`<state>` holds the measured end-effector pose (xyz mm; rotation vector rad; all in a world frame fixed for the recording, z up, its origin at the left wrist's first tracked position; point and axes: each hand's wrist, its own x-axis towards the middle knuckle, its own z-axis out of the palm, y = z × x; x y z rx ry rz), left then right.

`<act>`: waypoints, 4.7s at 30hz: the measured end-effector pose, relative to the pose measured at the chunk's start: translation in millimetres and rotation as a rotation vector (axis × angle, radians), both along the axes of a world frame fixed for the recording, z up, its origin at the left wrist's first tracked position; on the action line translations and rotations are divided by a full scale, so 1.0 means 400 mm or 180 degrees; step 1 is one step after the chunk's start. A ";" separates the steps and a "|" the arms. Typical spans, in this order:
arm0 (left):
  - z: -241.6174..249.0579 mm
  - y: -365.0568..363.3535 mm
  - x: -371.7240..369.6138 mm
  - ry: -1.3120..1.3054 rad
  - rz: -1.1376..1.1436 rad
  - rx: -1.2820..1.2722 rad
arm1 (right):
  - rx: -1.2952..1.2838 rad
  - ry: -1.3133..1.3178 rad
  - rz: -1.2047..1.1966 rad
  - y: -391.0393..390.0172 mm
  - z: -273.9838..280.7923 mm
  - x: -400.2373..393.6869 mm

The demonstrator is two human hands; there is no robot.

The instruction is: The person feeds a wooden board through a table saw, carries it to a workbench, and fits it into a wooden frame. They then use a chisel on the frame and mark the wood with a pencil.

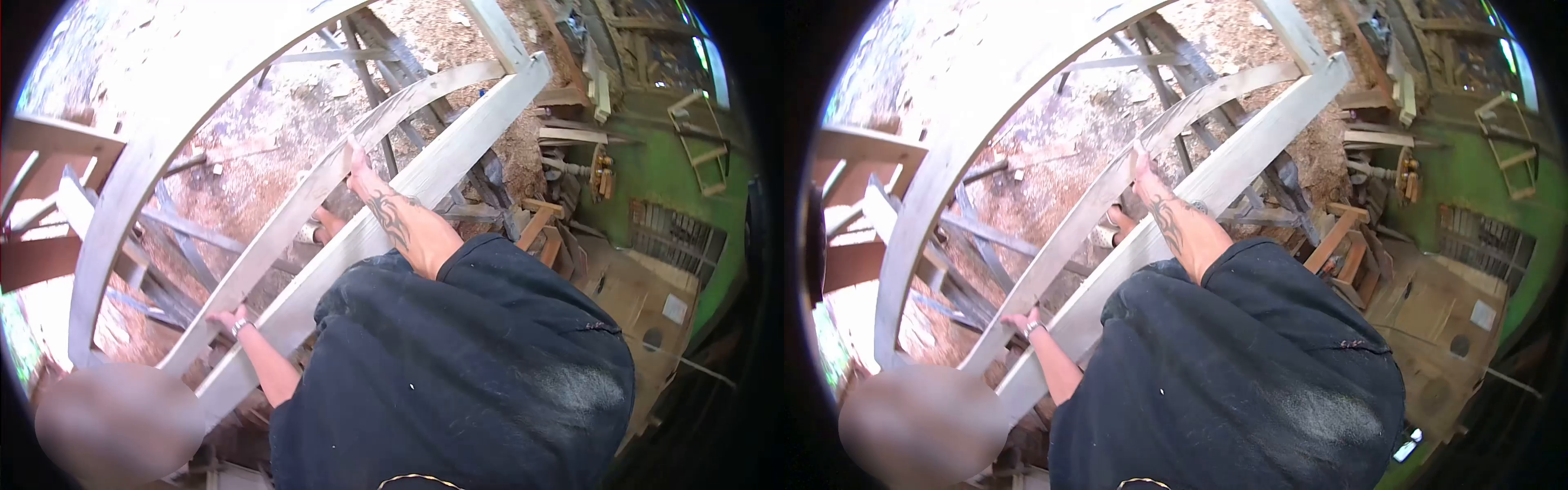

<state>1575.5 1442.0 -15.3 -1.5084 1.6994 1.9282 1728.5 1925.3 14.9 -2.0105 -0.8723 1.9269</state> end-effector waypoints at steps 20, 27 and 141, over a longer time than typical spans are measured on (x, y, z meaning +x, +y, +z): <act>-0.082 -0.065 -0.029 -0.0085 -0.0303 -0.0060 | -0.0198 0.0212 0.0139 0.034 0.022 -0.047; -0.014 -0.018 -0.030 -0.0095 -0.0067 0.0022 | -0.0321 0.0463 0.0140 0.037 0.074 -0.032; 0.031 -0.056 -0.073 -0.0148 -0.0163 0.0419 | -0.0057 0.0532 0.0127 0.139 -0.018 -0.081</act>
